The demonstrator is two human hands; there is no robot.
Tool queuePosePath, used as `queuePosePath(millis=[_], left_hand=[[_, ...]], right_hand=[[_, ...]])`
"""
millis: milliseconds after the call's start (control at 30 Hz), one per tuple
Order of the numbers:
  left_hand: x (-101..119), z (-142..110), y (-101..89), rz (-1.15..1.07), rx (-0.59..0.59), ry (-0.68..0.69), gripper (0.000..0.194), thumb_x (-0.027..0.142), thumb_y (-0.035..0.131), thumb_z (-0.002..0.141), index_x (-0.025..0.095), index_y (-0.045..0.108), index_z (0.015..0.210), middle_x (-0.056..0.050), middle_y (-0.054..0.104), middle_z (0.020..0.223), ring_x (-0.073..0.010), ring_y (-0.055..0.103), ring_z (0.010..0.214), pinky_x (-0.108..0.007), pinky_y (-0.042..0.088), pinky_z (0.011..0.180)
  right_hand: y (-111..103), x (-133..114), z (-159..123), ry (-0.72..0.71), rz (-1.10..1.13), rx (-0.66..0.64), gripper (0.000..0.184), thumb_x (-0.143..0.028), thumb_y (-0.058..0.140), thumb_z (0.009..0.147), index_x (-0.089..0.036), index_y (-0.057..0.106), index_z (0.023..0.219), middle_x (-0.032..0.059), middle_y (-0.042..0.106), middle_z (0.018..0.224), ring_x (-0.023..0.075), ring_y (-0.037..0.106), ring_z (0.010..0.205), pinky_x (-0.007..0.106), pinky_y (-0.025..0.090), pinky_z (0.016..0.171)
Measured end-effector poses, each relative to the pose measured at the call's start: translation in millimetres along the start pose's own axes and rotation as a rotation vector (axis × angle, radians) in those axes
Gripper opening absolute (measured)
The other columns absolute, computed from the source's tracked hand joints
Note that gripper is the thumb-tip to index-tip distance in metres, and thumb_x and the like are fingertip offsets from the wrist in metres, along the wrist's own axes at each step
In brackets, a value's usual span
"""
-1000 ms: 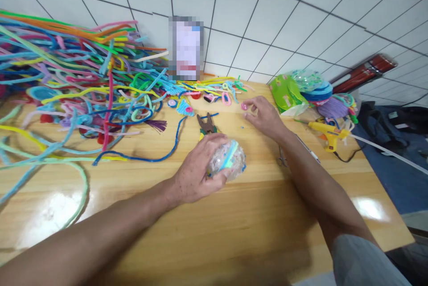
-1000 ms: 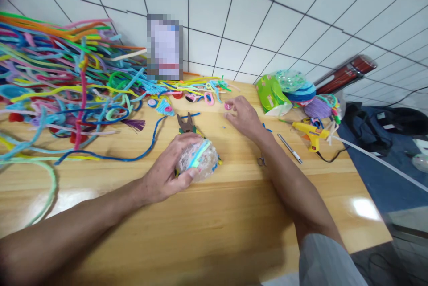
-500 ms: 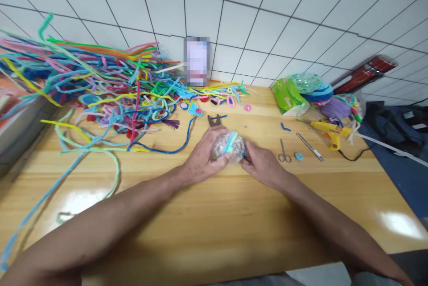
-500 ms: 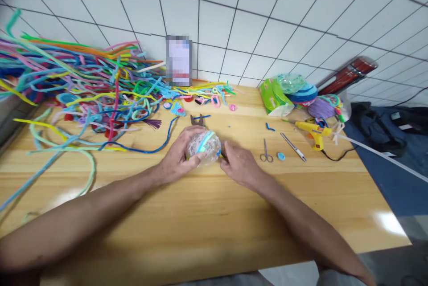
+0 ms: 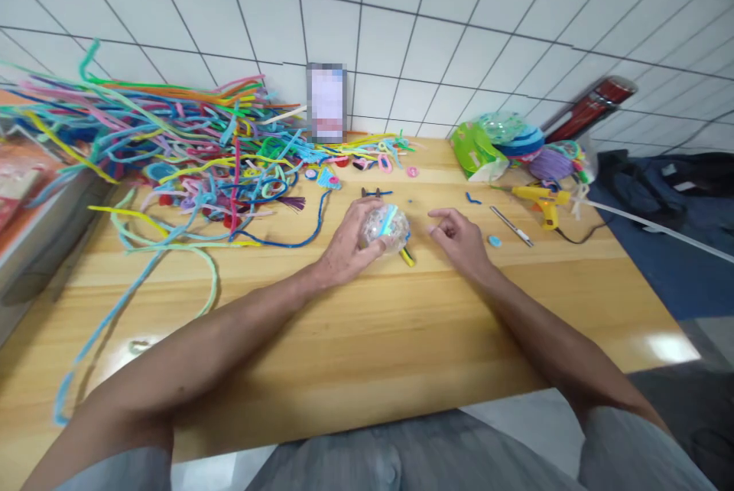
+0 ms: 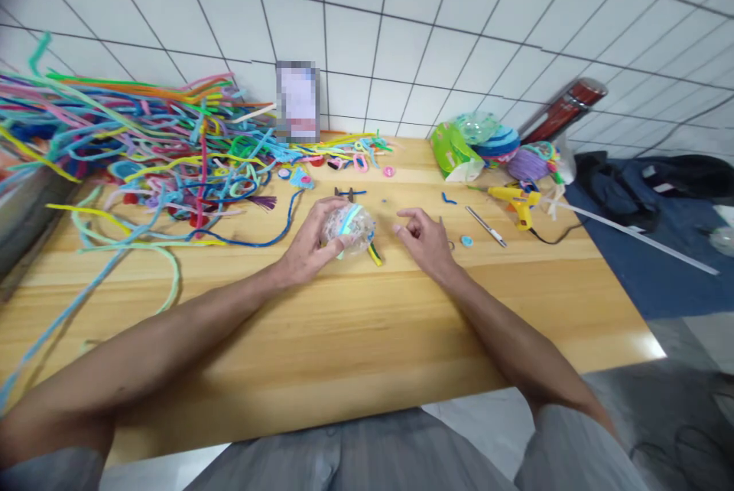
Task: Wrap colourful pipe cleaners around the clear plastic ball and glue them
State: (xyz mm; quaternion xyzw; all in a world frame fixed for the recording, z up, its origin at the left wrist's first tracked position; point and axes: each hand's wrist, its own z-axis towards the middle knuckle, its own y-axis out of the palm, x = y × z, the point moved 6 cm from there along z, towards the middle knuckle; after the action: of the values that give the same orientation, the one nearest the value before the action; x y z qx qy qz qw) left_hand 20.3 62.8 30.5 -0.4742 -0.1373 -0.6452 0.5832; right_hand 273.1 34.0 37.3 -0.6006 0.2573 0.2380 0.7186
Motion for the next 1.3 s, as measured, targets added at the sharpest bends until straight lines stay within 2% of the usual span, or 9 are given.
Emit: queuePosePath(millis=[200,333,500,667,733,833,1000,1133,1300], left_hand=[[-3,-1,0.1,0.005,0.045,0.047,0.052,0.036,0.068,0.101,0.025,0.051,0.149,-0.014,0.06,0.152,-0.033,0.058,0.148,-0.056,0.05,0.128],[-5,0,-0.2,0.0,0.04,0.067,0.052,0.034,0.07,0.101,0.024,0.051,0.148,-0.014,0.061,0.149,-0.0315,0.06,0.144,-0.054,0.052,0.125],[-4,0,-0.8,-0.004,0.056,0.083,0.052,0.035,0.071,0.101,0.022,0.053,0.148,-0.014,0.062,0.147,-0.0312,0.06,0.143,-0.053,0.052,0.125],[-3,-1,0.0,-0.042,0.039,0.054,0.053,0.034,0.071,0.1,0.024,0.052,0.149,-0.014,0.06,0.15,-0.0314,0.059,0.144,-0.054,0.051,0.126],[-2,-1,0.0,-0.066,0.038,0.036,0.054,0.035,0.072,0.099,0.024,0.053,0.149,-0.014,0.061,0.149,-0.0314,0.06,0.143,-0.053,0.05,0.126],[-2,0,0.1,-0.111,0.038,-0.003,0.054,0.039,0.073,0.1,0.024,0.054,0.148,-0.014,0.061,0.147,-0.0313,0.06,0.143,-0.052,0.05,0.126],[-1,0,0.0,-0.174,0.038,-0.083,0.053,0.042,0.075,0.1,0.026,0.055,0.146,-0.013,0.062,0.147,-0.0313,0.06,0.144,-0.052,0.05,0.126],[1,0,-1.4,-0.188,0.032,-0.096,0.052,0.042,0.076,0.1,0.027,0.055,0.145,-0.013,0.06,0.15,-0.0314,0.058,0.146,-0.052,0.048,0.127],[4,1,-3.0,-0.179,0.02,-0.087,0.052,0.046,0.076,0.101,0.027,0.057,0.145,-0.013,0.06,0.149,-0.0315,0.058,0.145,-0.051,0.048,0.126]], right_hand=[[-43,31,-1,0.14,-0.244,0.15,0.03,-0.045,0.057,0.097,-0.021,0.074,0.102,0.0027,0.07,0.076,0.0208,0.065,0.074,0.034,0.05,0.076],[-66,52,-7,0.296,-0.463,0.133,0.025,-0.044,0.065,0.094,-0.02,0.07,0.089,0.0124,0.079,0.091,0.0284,0.072,0.089,0.039,0.051,0.081],[-52,59,3,0.353,-0.624,-0.069,0.022,-0.039,0.065,0.097,-0.02,0.072,0.086,0.0154,0.083,0.102,0.0313,0.076,0.101,0.039,0.052,0.086],[-43,43,17,0.319,-0.698,-0.17,0.021,-0.024,0.056,0.098,-0.015,0.073,0.091,0.0262,0.082,0.11,0.0372,0.079,0.104,0.044,0.053,0.089],[-45,33,19,0.276,-0.678,-0.184,0.017,-0.022,0.055,0.097,-0.016,0.071,0.093,0.0245,0.083,0.108,0.0358,0.079,0.102,0.043,0.053,0.088],[-47,12,18,0.172,-0.548,-0.226,0.01,-0.023,0.055,0.098,-0.022,0.064,0.094,0.013,0.085,0.103,0.0265,0.079,0.095,0.036,0.054,0.085],[-41,-52,1,-0.166,0.091,-0.237,0.005,-0.031,0.056,0.1,-0.026,0.055,0.099,0.0,0.078,0.08,0.0173,0.07,0.067,0.028,0.053,0.065],[-26,-94,-18,-0.44,0.025,-0.134,0.004,-0.023,0.057,0.101,-0.026,0.06,0.099,-0.0032,0.073,0.075,0.014,0.067,0.063,0.025,0.046,0.059],[-7,-103,-31,-0.664,-0.127,0.035,0.008,-0.02,0.059,0.104,-0.025,0.064,0.1,-0.002,0.077,0.076,0.014,0.067,0.059,0.027,0.047,0.058]])
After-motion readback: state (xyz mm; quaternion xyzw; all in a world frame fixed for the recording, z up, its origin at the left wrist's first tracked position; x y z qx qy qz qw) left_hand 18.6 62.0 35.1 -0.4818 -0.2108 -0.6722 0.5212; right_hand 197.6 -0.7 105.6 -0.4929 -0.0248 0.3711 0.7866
